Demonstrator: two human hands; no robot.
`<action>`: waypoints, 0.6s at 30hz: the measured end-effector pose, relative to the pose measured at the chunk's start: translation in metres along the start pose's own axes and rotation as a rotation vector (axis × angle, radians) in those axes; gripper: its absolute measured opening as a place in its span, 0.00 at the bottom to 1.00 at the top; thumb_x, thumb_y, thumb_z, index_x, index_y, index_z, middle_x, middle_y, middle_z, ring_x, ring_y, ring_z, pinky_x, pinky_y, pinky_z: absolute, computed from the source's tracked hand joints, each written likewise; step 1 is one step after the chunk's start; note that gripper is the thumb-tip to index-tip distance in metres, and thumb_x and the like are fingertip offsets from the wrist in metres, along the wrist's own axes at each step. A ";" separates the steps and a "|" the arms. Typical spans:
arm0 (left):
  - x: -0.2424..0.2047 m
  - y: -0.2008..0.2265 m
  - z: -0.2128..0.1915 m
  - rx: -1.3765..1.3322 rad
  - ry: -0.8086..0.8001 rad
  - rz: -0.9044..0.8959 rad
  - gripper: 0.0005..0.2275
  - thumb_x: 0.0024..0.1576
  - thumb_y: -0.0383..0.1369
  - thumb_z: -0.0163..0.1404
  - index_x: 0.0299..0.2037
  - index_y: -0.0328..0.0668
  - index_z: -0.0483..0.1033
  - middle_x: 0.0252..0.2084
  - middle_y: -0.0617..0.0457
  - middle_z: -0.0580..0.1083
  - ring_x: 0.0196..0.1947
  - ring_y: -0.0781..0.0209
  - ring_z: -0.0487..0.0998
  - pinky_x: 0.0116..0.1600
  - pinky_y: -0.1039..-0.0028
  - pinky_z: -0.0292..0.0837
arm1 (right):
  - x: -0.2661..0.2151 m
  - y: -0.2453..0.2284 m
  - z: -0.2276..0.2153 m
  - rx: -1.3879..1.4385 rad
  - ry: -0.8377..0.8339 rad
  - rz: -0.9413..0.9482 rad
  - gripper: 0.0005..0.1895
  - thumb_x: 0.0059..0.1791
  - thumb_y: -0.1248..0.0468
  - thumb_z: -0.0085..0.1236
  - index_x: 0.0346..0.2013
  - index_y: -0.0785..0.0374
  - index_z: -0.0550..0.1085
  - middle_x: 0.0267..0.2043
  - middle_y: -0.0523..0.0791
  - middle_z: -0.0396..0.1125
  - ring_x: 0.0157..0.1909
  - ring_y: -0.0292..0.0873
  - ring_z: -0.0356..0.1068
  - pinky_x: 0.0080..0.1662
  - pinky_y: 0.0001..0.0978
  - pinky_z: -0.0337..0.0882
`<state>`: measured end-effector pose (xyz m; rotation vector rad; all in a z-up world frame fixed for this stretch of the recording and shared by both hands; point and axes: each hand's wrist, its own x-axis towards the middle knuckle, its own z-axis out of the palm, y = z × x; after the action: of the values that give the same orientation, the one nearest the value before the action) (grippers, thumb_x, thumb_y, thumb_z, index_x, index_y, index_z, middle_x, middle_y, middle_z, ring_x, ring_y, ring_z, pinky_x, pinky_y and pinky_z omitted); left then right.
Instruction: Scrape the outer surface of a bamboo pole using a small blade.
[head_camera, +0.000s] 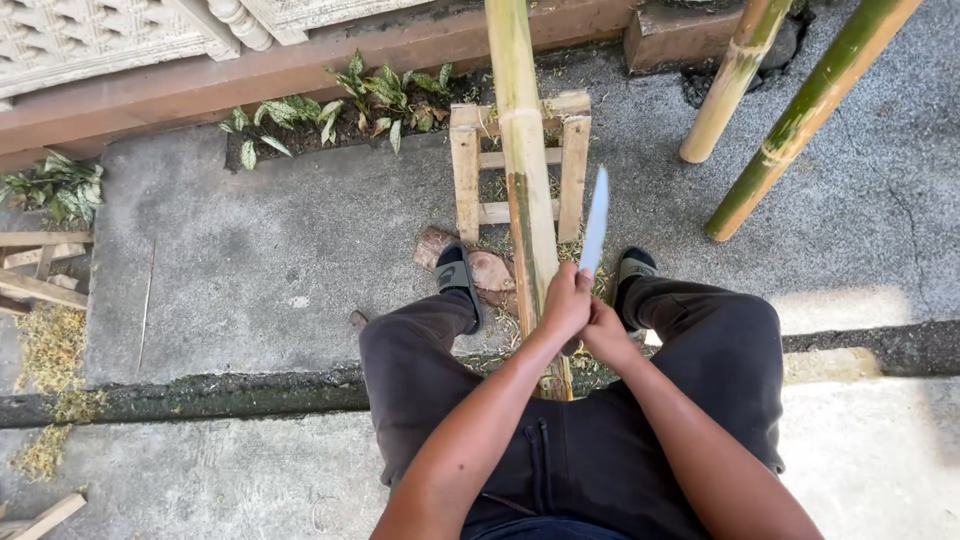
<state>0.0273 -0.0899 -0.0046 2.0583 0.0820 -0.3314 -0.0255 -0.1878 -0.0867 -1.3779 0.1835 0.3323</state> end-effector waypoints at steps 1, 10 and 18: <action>-0.008 0.003 -0.002 -0.006 0.005 -0.006 0.14 0.68 0.38 0.44 0.41 0.30 0.68 0.37 0.38 0.75 0.36 0.46 0.77 0.43 0.57 0.71 | -0.002 -0.001 -0.001 -0.006 -0.006 0.005 0.26 0.41 0.74 0.57 0.54 0.69 0.67 0.40 0.50 0.73 0.37 0.42 0.74 0.37 0.35 0.74; -0.040 -0.028 -0.054 0.684 0.410 0.435 0.40 0.57 0.52 0.53 0.65 0.23 0.51 0.52 0.27 0.72 0.52 0.37 0.71 0.57 0.53 0.64 | 0.004 -0.017 -0.023 0.216 0.533 0.227 0.07 0.49 0.64 0.55 0.37 0.65 0.69 0.19 0.40 0.56 0.15 0.35 0.50 0.19 0.33 0.50; -0.038 -0.076 -0.061 0.041 -0.149 -0.213 0.39 0.63 0.57 0.31 0.78 0.49 0.27 0.56 0.31 0.75 0.47 0.43 0.81 0.48 0.60 0.78 | -0.007 -0.033 -0.014 0.113 0.474 0.035 0.11 0.54 0.58 0.58 0.36 0.63 0.71 0.24 0.38 0.65 0.23 0.31 0.62 0.26 0.25 0.62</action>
<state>-0.0118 0.0036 -0.0311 2.0625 0.2061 -0.6209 -0.0197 -0.2079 -0.0568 -1.3244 0.6091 0.0172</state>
